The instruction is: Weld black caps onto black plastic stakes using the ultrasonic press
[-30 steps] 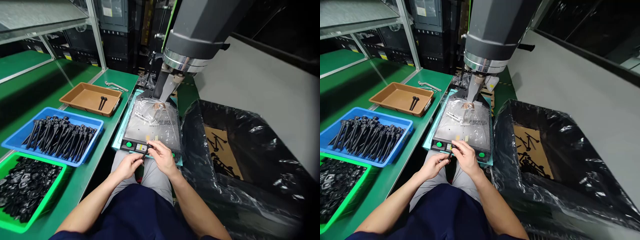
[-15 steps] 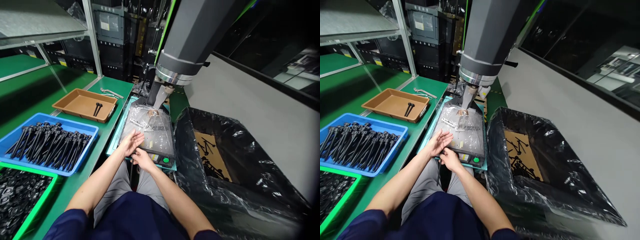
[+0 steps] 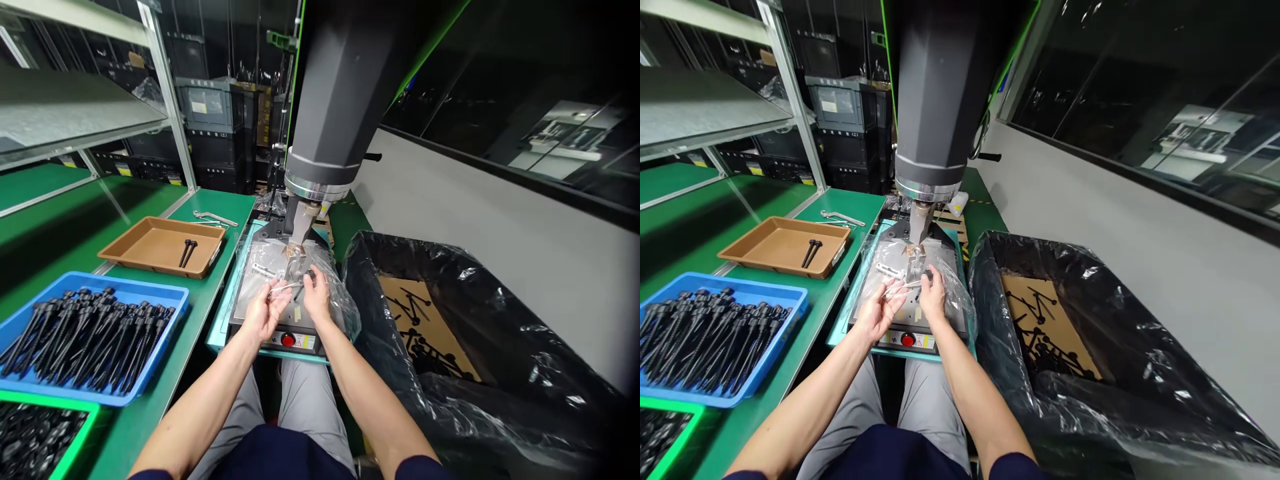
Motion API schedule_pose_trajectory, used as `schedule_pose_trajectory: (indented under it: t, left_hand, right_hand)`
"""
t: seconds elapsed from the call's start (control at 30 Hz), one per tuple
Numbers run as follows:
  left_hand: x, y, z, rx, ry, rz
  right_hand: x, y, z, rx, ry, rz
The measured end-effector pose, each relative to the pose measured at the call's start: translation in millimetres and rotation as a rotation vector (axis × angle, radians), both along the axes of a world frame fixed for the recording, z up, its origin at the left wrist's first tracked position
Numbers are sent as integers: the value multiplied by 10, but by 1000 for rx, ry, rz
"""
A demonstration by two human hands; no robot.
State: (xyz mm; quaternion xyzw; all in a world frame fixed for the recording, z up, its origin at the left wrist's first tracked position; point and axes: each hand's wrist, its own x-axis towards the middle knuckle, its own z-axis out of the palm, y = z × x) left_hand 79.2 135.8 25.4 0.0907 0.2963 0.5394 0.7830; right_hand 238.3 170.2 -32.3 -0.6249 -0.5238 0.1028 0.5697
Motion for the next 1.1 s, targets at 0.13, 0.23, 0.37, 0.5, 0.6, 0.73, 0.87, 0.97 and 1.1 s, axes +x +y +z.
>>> schedule_pose_trajectory:
  t: [0.13,0.23,0.37,0.5,0.6,0.73,0.87,0.97,1.1]
  left_hand:
    - [29,-39,-34,18,-5,10]
    - [37,-51,-51,27,-17,-7]
    - [43,-52,-45,32,-7,-20]
    - [40,-26,-30,39,-2,-28]
    - [41,10,-44,46,-7,-31]
    - [42,58,-63,37,-12,-22]
    - [23,92,-60,20,-15,-7]
    - [0,116,-79,23,-14,-3]
    - [-16,141,-128,25,-11,-11]
  right_hand:
    - [65,217,161,48,-81,5]
    - [56,366,274,36,-136,32]
    - [65,493,372,21,-148,81]
    - [107,616,400,-23,-80,158]
    - [111,728,396,-70,-5,179]
    - [80,856,382,-88,26,188]
    - [97,896,375,-91,40,214]
    - [159,870,386,-87,44,237]
    - [211,855,397,-86,71,233]
